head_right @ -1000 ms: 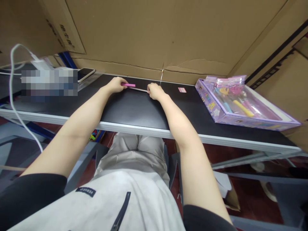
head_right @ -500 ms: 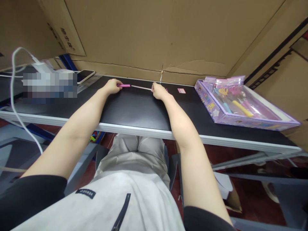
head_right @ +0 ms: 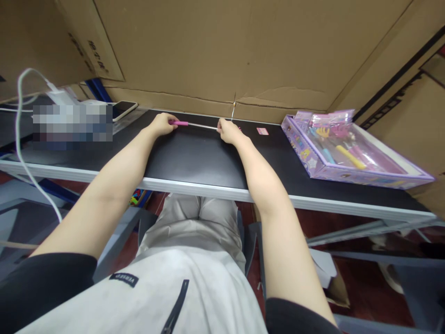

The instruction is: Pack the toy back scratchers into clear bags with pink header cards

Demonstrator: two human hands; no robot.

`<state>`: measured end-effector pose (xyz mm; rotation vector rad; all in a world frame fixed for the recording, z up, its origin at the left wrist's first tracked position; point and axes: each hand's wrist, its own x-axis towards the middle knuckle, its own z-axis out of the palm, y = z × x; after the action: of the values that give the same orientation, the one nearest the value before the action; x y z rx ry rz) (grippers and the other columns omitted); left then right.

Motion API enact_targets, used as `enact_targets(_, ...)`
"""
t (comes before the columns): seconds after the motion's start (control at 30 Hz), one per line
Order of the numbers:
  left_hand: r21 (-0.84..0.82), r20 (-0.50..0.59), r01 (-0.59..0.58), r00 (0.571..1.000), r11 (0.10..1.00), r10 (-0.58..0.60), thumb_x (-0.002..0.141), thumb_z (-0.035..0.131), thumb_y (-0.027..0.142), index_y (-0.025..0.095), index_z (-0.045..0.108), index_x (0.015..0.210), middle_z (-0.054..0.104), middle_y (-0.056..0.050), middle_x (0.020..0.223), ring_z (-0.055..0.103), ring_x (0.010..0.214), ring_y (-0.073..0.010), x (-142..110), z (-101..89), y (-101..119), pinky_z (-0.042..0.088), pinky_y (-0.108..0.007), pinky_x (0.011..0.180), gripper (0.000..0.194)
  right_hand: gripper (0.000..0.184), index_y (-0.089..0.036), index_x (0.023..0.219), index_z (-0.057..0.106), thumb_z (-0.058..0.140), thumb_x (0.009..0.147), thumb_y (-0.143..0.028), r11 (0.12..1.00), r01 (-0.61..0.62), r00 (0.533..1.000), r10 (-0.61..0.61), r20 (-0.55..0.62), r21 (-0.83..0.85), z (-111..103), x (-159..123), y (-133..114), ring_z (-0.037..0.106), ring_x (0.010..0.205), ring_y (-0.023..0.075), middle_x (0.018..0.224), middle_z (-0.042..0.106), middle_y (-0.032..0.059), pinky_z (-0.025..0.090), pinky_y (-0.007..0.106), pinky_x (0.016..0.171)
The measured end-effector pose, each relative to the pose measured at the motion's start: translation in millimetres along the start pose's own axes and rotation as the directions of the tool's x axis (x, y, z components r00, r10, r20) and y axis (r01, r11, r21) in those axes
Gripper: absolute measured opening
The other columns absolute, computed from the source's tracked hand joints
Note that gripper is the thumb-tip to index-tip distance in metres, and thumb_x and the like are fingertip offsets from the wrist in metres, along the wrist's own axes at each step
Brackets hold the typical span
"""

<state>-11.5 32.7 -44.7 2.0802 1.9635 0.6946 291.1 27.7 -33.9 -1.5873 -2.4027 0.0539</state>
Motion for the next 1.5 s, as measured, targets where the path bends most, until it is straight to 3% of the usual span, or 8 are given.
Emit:
enact_targets(0.27, 0.061, -0.007, 0.032, 0.999, 0.998, -0.032, 0.085, 0.059, 0.016, 0.014, 0.079, 0.141, 0.080, -0.016, 0.140, 0.070, 0.132, -0.0293, -9, -10.5, 5, 0.048, -0.033, 0.119, 0.059, 0.026, -0.018, 0.129, 0.071, 0.058, 0.107, -0.022, 0.995, 0.092, 0.993, -0.089, -0.081, 0.032, 2, 5, 11, 0.073, 0.112, 0.0306, 0.119, 0.080, 0.0156, 0.058, 0.045, 0.101)
enact_targets(0.4, 0.098, -0.029, 0.090, 0.996, 0.991, -0.087, 0.096, 0.057, 0.024, 0.010, 0.078, 0.141, 0.078, -0.020, 0.142, 0.065, 0.139, -0.0337, -11, -11.5, 6, 0.046, -0.036, 0.122, 0.052, 0.025, -0.018, 0.128, 0.072, 0.059, 0.108, -0.022, 0.991, 0.121, 0.989, -0.117, -0.086, 0.050, 1, 5, 10, 0.073, 0.109, 0.0284, 0.117, 0.080, 0.0145, 0.057, 0.043, 0.101)
enact_targets(0.67, 0.004, -0.062, 0.205, 0.977, 0.979, -0.205, 0.088, 0.081, 0.047, 0.016, 0.075, 0.147, 0.074, -0.019, 0.149, 0.054, 0.144, -0.0451, -11, -14.0, 1, 0.041, -0.055, 0.128, 0.067, 0.034, -0.014, 0.134, 0.076, 0.058, 0.106, -0.018, 0.992, 0.115, 0.991, -0.112, -0.078, 0.044, -4, 2, -6, 0.074, 0.117, 0.0299, 0.130, 0.080, 0.0183, 0.056, 0.044, 0.108)
enact_targets(0.77, 0.019, -0.082, 0.256, 0.964, 0.966, -0.254, 0.092, 0.077, 0.047, 0.006, 0.073, 0.147, 0.070, -0.026, 0.153, 0.055, 0.147, -0.0468, -16, -17.0, 7, 0.041, -0.054, 0.127, 0.068, 0.036, -0.014, 0.133, 0.080, 0.057, 0.106, -0.017, 0.992, 0.128, 0.990, -0.127, -0.067, 0.017, -8, -2, -12, 0.073, 0.122, 0.0313, 0.134, 0.079, 0.0193, 0.055, 0.045, 0.111)
enact_targets(0.87, 0.050, -0.078, 0.286, 0.956, 0.957, -0.281, 0.095, 0.070, 0.041, 0.005, 0.075, 0.146, 0.067, -0.029, 0.158, 0.059, 0.148, -0.0465, -19, -18.3, 13, 0.046, -0.051, 0.125, 0.063, 0.035, -0.013, 0.130, 0.081, 0.056, 0.106, -0.017, 0.993, 0.117, 0.992, -0.117, -0.045, 0.001, -11, -5, -16, 0.073, 0.120, 0.0313, 0.132, 0.080, 0.0196, 0.054, 0.044, 0.110)
enact_targets(1.1, 0.023, -0.108, 0.265, 0.959, 0.964, -0.261, 0.085, 0.066, 0.033, 0.018, 0.079, 0.147, 0.072, -0.021, 0.154, 0.062, 0.146, -0.0442, -12, -12.2, 2, 0.046, -0.051, 0.128, 0.065, 0.032, -0.013, 0.129, 0.081, 0.059, 0.107, -0.020, 0.996, 0.088, 0.996, -0.088, -0.029, 0.001, -12, -7, -14, 0.073, 0.109, 0.0294, 0.121, 0.082, 0.0175, 0.055, 0.041, 0.102)
enact_targets(1.37, 0.083, -0.101, 0.215, 0.973, 0.973, -0.207, 0.088, 0.062, 0.032, 0.017, 0.079, 0.145, 0.074, -0.022, 0.150, 0.064, 0.145, -0.0442, -12, -13.6, 0, 0.048, -0.049, 0.126, 0.061, 0.038, -0.017, 0.138, 0.083, 0.061, 0.109, -0.030, 0.991, 0.132, 0.990, -0.132, -0.051, -0.001, -18, -10, -13, 0.077, 0.118, 0.0330, 0.127, 0.084, 0.0169, 0.055, 0.044, 0.106)
enact_targets(1.5, 0.093, -0.120, 0.195, 0.976, 0.976, -0.184, 0.088, 0.061, 0.033, 0.019, 0.081, 0.141, 0.077, -0.020, 0.144, 0.065, 0.141, -0.0444, -11, -13.1, -4, 0.050, -0.051, 0.124, 0.058, 0.035, -0.022, 0.130, 0.085, 0.058, 0.112, -0.034, 0.987, 0.154, 0.987, -0.156, -0.041, -0.043, -21, -12, -13, 0.076, 0.118, 0.0337, 0.121, 0.084, 0.0136, 0.054, 0.044, 0.104)
